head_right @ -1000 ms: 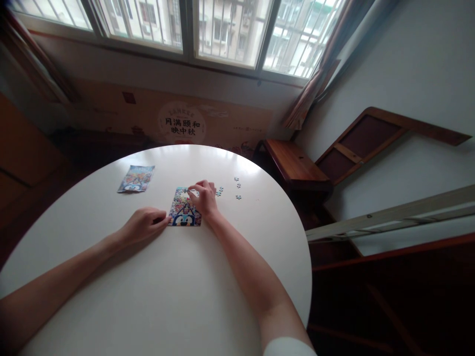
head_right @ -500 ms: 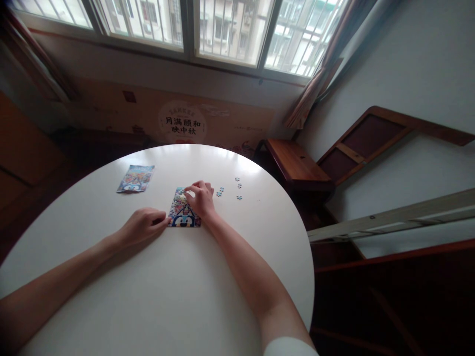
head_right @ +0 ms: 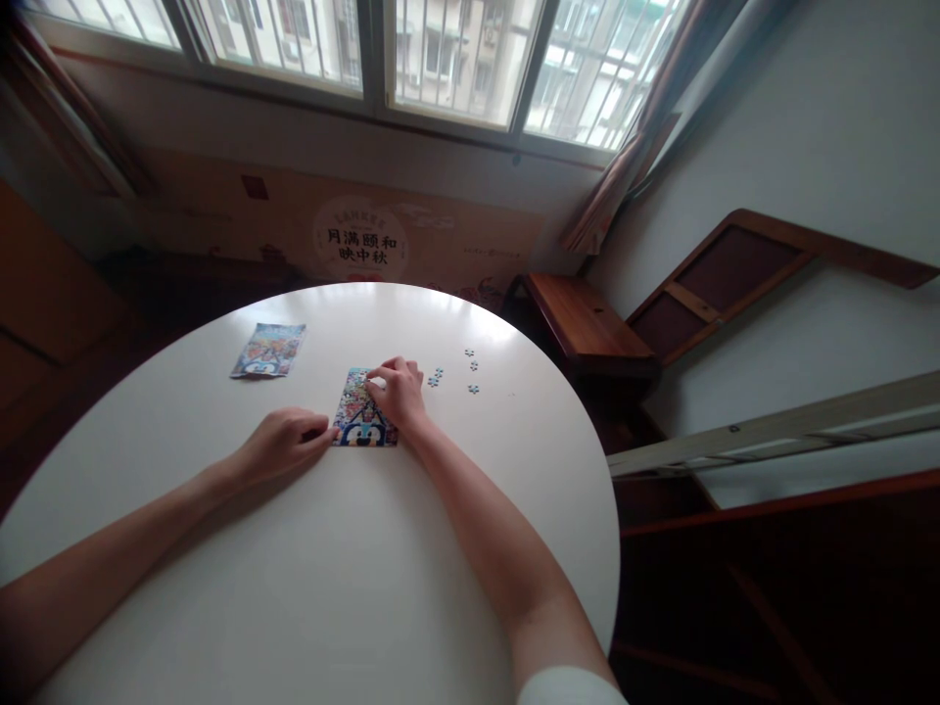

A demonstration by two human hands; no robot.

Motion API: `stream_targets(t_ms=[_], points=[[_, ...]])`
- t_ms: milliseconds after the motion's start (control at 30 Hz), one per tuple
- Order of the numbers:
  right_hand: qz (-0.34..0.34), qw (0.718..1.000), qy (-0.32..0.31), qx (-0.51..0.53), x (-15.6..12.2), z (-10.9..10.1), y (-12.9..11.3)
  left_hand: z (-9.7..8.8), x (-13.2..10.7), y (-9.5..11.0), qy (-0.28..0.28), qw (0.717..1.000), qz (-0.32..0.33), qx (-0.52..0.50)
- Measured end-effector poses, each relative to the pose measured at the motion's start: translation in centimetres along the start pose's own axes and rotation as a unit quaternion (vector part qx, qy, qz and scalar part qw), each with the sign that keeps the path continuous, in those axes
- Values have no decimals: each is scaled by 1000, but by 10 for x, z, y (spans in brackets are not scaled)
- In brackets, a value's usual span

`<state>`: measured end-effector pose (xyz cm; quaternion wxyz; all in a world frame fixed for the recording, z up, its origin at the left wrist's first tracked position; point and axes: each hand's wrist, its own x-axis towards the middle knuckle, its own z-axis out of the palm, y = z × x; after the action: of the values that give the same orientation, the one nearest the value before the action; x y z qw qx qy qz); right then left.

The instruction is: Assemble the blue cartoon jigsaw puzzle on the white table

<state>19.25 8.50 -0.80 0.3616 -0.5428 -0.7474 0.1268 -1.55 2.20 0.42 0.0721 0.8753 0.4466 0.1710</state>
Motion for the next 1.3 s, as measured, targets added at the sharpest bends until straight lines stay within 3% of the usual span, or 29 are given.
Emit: stream_targets(t_ms=[433, 700, 967, 1300], points=[[-5, 1000, -5, 0, -1, -3, -3, 0, 0, 0, 3, 1000, 1, -6], [-42, 998, -44, -29, -3, -4, -5, -2, 0, 2, 2, 1000, -3, -9], [-32, 997, -56, -34, -3, -5, -6, -2, 1, 2, 6, 1000, -1, -11], [0, 1000, 5, 21, 0, -3, -3, -3, 1, 3, 7, 1000, -1, -16]])
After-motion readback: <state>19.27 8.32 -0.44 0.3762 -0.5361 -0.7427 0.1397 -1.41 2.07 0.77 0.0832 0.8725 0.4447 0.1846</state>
